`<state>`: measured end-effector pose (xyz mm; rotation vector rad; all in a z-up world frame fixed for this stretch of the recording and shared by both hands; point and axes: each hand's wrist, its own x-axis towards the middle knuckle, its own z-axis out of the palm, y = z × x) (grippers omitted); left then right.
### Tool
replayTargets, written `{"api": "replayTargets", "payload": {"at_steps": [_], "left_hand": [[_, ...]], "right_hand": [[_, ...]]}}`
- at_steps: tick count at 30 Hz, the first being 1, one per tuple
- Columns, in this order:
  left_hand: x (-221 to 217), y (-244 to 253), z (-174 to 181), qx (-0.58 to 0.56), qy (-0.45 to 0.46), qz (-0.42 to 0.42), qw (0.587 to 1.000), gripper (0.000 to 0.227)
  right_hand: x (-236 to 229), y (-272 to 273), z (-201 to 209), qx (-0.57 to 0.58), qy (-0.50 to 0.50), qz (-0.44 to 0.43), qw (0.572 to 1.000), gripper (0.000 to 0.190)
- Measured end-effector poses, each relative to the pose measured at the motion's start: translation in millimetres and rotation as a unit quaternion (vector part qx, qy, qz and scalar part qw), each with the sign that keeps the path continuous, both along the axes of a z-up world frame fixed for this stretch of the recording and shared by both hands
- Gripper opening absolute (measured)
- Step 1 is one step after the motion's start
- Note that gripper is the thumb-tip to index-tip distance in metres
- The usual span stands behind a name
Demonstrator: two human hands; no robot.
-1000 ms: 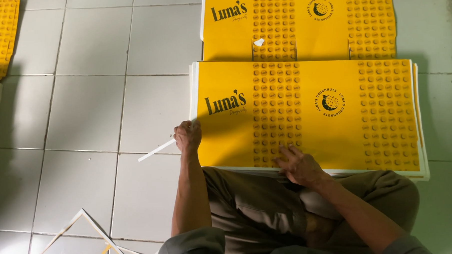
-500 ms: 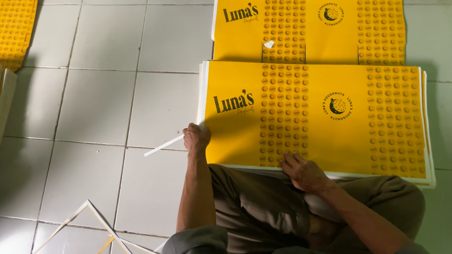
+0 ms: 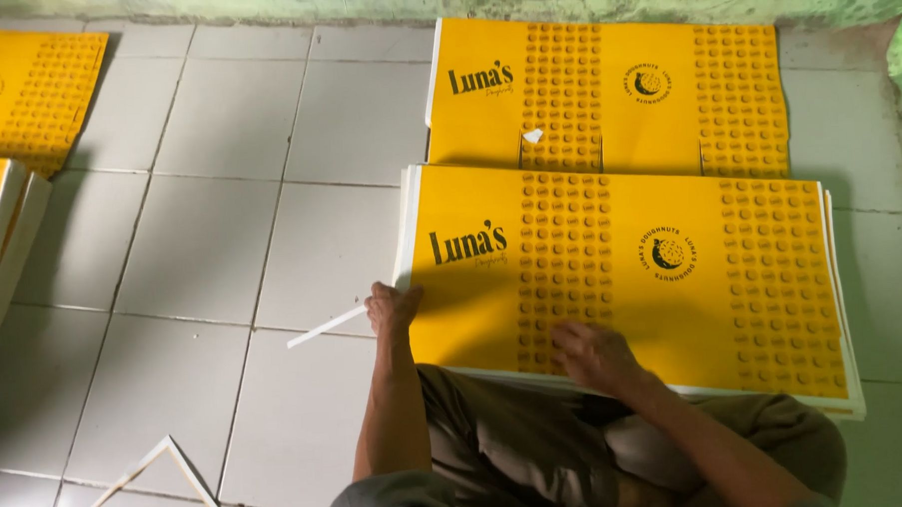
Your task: Manually tearing off excess paper strips from the edges of printed yellow packaging sheets.
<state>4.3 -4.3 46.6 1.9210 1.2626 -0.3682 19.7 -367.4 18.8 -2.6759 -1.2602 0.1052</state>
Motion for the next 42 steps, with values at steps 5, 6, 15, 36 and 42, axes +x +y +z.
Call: {"api": "replayTargets", "payload": {"at_steps": [5,6,15,36,42], "left_hand": [[3.4,-0.4,-29.8,0.016,0.022,-0.034,0.999,0.053],[3.3,-2.2,-34.1,0.02,0.02,-0.035,0.999,0.053],[16.9,-14.3,-45.4,0.13,-0.036,-0.119,0.984,0.05],[29.5,-17.8,-55.7,0.137,-0.011,-0.081,0.987,0.06],[39.9,-18.1,-0.8,0.123,-0.089,-0.032,0.988,0.065]], "right_hand": [[120.9,52.2,-0.1,-0.037,0.153,-0.12,0.98,0.051],[145.7,60.2,-5.4,-0.034,0.151,-0.119,0.981,0.051],[268.6,122.1,-29.5,-0.094,0.158,-0.141,0.973,0.089],[283.7,123.4,-34.7,-0.002,0.053,-0.081,0.995,0.067],[268.0,110.5,14.7,0.232,0.156,-0.118,0.953,0.023]]}}
